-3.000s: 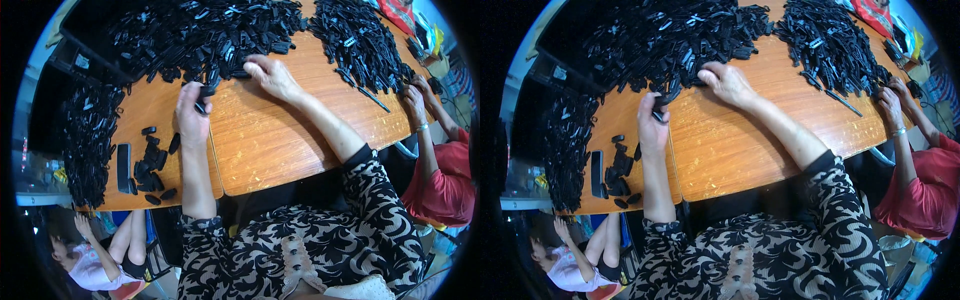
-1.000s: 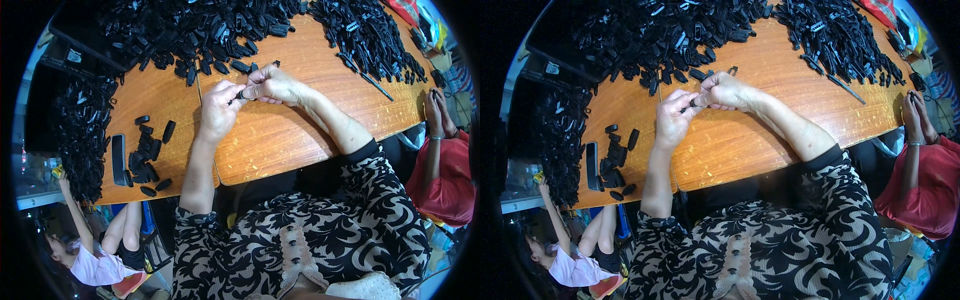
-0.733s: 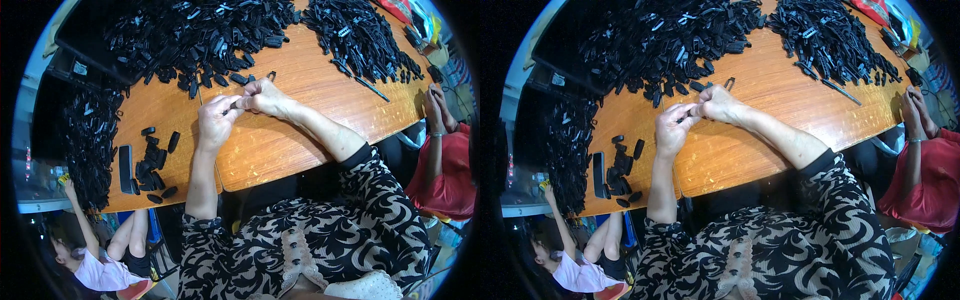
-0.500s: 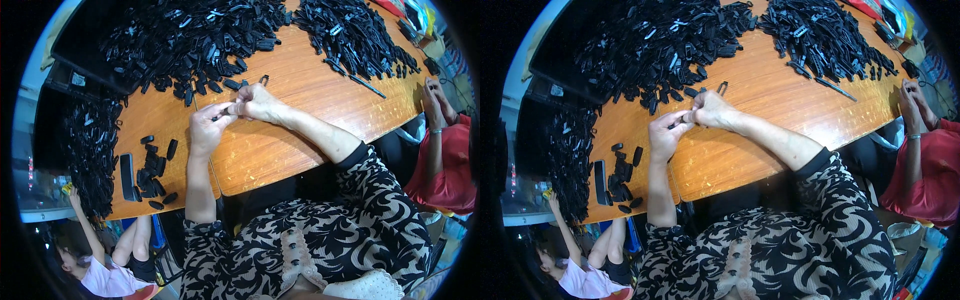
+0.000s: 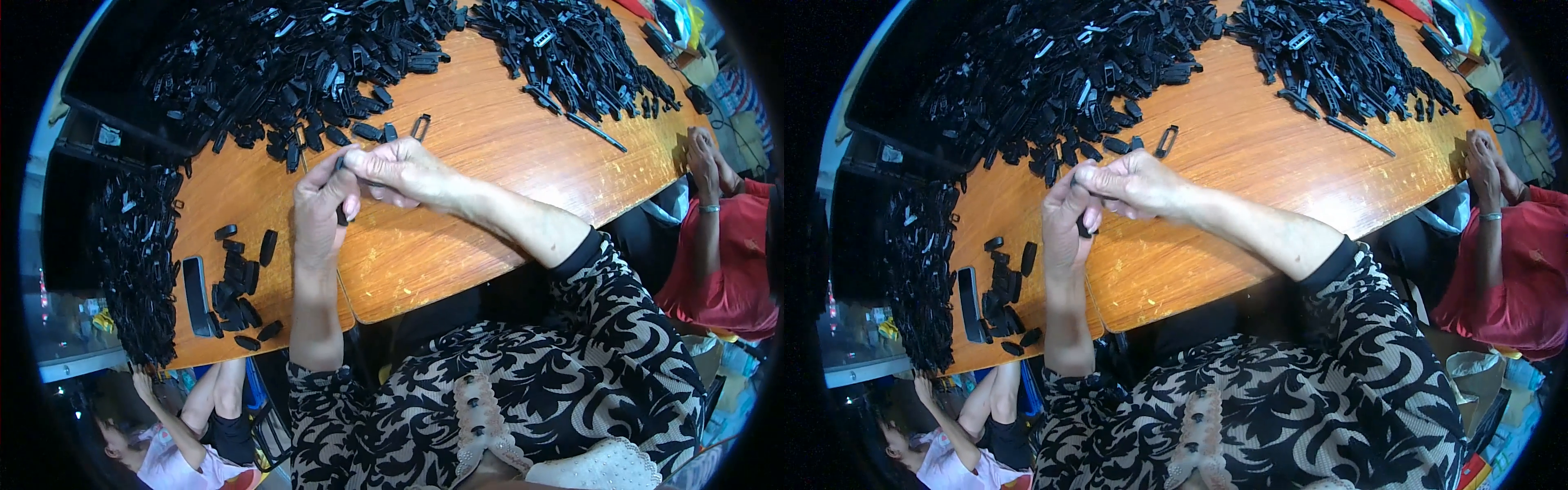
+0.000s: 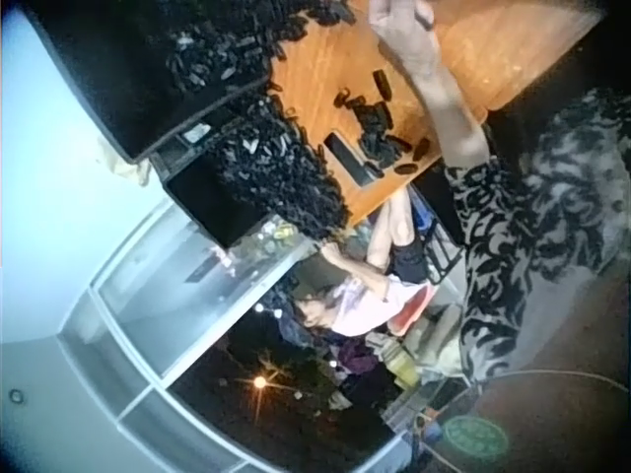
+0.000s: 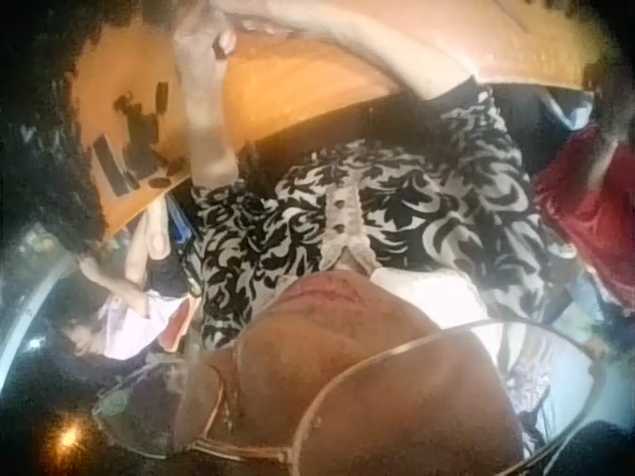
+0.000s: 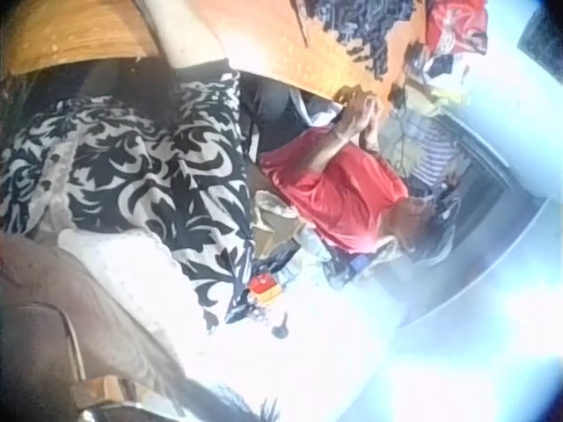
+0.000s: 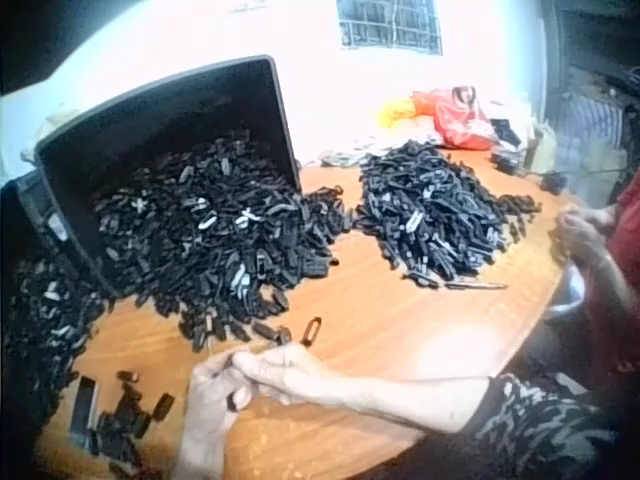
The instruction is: The person assembles black plastic components by snapping small clips into base pieces by hand and placing the assembled items onto the table.
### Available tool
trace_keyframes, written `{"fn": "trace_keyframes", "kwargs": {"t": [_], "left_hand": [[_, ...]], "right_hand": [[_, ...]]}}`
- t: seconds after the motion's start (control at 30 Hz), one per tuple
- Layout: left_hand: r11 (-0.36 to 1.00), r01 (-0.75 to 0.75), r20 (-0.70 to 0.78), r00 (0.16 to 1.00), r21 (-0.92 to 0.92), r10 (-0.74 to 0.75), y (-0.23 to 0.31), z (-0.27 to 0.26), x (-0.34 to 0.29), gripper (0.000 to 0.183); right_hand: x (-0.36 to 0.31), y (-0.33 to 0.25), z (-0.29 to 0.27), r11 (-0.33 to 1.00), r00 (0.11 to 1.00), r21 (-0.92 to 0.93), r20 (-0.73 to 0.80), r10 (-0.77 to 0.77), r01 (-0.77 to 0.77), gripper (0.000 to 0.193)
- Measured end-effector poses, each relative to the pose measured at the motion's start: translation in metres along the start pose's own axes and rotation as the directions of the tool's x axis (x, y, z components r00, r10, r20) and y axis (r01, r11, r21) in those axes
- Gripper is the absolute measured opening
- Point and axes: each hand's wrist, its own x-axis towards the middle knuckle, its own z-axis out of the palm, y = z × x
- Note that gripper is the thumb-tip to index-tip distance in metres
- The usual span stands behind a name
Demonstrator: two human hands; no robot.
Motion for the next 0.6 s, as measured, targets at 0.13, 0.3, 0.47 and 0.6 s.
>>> {"fn": "trace_keyframes", "kwargs": {"t": [0.13, 0.3, 0.47, 0.6], "left_hand": [[0.991, -0.050, -0.138, 0.990, -0.126, 0.032, 0.004, -0.004, 0.011, 0.021], [0.924, 0.031, -0.293, 0.952, 0.380, 0.088, 0.001, -0.014, 0.014, 0.016], [-0.031, -0.287, 0.272, 0.860, 0.957, 0.432, -0.001, 0.019, 0.037, 0.044], [-0.295, -0.269, 0.322, 0.935, 0.917, 0.151, -0.001, 0.027, 0.042, 0.036]], "right_hand": [[0.006, -0.012, -0.029, 0.707, 0.966, -0.707, -0.179, -0.187, 0.006, 0.059], [0.003, -0.013, -0.056, 0.265, 0.921, -0.961, -0.170, -0.349, -0.077, 0.049], [0.004, -0.008, -0.065, 0.188, 0.950, -0.979, -0.125, -0.285, -0.072, 0.045], [0.005, -0.006, -0.073, 0.289, 0.956, -0.956, -0.035, -0.293, 0.053, 0.033]]}}
